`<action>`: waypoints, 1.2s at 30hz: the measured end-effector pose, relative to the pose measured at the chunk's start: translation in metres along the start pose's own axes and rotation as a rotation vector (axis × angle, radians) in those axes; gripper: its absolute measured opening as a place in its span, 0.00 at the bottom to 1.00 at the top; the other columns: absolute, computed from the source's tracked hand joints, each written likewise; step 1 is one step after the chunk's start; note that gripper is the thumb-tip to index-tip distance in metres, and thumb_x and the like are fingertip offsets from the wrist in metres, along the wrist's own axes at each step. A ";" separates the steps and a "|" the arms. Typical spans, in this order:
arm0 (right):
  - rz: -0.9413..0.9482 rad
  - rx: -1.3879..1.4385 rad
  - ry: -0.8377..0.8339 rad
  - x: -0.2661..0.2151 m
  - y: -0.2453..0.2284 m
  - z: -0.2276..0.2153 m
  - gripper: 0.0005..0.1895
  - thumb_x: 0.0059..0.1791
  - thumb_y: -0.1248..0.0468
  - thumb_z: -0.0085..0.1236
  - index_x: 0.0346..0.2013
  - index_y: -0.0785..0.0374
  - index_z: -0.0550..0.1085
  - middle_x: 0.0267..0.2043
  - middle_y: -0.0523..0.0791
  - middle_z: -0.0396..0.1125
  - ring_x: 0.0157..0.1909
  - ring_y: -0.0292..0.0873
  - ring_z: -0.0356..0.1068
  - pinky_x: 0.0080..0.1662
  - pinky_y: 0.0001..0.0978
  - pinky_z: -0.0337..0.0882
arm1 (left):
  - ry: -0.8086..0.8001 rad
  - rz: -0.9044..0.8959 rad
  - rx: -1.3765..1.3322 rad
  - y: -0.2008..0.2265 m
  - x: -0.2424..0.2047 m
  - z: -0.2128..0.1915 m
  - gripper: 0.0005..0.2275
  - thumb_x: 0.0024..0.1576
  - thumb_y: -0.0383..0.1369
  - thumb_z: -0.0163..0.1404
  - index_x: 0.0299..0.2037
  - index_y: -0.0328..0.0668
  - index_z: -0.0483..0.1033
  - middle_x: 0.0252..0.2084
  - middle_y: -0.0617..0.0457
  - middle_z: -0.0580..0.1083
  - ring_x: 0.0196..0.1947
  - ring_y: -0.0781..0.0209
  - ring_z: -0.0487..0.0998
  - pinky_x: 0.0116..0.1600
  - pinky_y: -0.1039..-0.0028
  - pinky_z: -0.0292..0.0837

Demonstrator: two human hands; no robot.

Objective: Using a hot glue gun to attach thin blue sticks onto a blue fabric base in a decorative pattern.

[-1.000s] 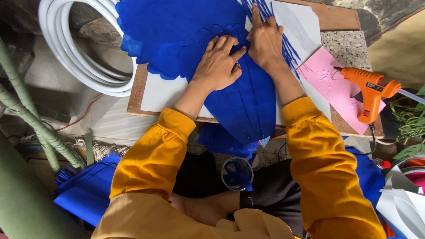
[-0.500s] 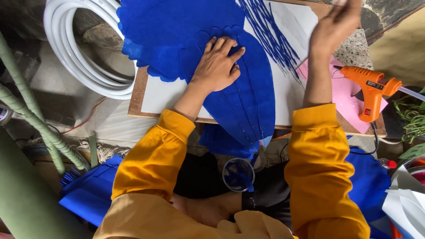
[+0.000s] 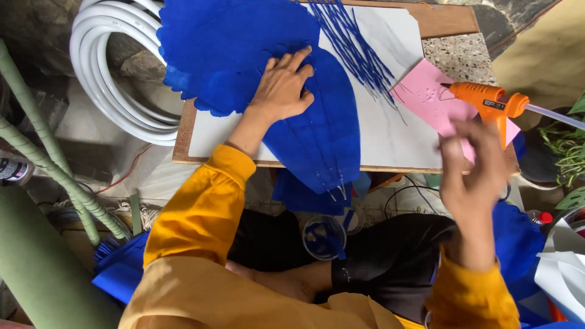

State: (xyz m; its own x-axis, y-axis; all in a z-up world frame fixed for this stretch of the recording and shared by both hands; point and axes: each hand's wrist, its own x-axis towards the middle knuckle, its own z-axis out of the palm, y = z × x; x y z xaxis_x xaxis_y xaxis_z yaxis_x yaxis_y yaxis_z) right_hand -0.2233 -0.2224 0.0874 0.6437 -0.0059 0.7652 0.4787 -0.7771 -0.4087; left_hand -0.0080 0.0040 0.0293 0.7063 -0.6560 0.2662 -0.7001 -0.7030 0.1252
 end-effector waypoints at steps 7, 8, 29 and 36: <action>0.269 -0.099 -0.160 -0.084 0.029 -0.056 0.13 0.51 0.67 0.44 0.47 0.75 0.67 0.26 0.48 0.64 0.35 0.45 0.63 0.49 0.37 0.62 | 0.009 0.099 0.173 -0.006 0.013 0.004 0.23 0.43 0.43 0.42 0.47 0.42 0.68 0.55 0.49 0.65 0.54 0.53 0.57 0.51 0.59 0.47; 0.320 -0.118 -0.147 -0.095 0.036 -0.064 0.08 0.52 0.69 0.45 0.40 0.73 0.67 0.36 0.52 0.64 0.43 0.48 0.64 0.52 0.38 0.62 | 0.039 0.135 0.167 -0.007 0.012 0.005 0.22 0.42 0.42 0.43 0.46 0.40 0.69 0.55 0.48 0.65 0.57 0.50 0.54 0.54 0.55 0.43; 0.110 -0.453 -0.228 -0.049 0.160 -0.072 0.22 0.52 0.64 0.62 0.51 0.80 0.67 0.40 0.57 0.64 0.41 0.56 0.63 0.41 0.45 0.62 | 0.122 0.155 -0.174 0.072 -0.096 -0.068 0.12 0.54 0.29 0.41 0.46 0.34 0.65 0.45 0.41 0.63 0.31 0.57 0.69 0.38 0.68 0.70; 0.238 -0.357 -0.272 -0.039 0.138 -0.064 0.24 0.50 0.68 0.60 0.56 0.81 0.67 0.40 0.56 0.66 0.33 0.49 0.65 0.37 0.39 0.64 | 0.020 0.413 -0.005 0.116 -0.088 -0.063 0.16 0.50 0.27 0.45 0.51 0.48 0.67 0.46 0.49 0.62 0.44 0.56 0.67 0.14 0.86 0.65</action>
State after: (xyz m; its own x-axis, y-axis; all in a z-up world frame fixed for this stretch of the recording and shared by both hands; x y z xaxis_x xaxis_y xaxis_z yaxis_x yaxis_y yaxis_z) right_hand -0.2199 -0.3699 0.0331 0.8653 -0.0819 0.4945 0.0962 -0.9411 -0.3243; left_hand -0.1580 -0.0023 0.0804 0.3638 -0.8770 0.3140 -0.9248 -0.3804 0.0088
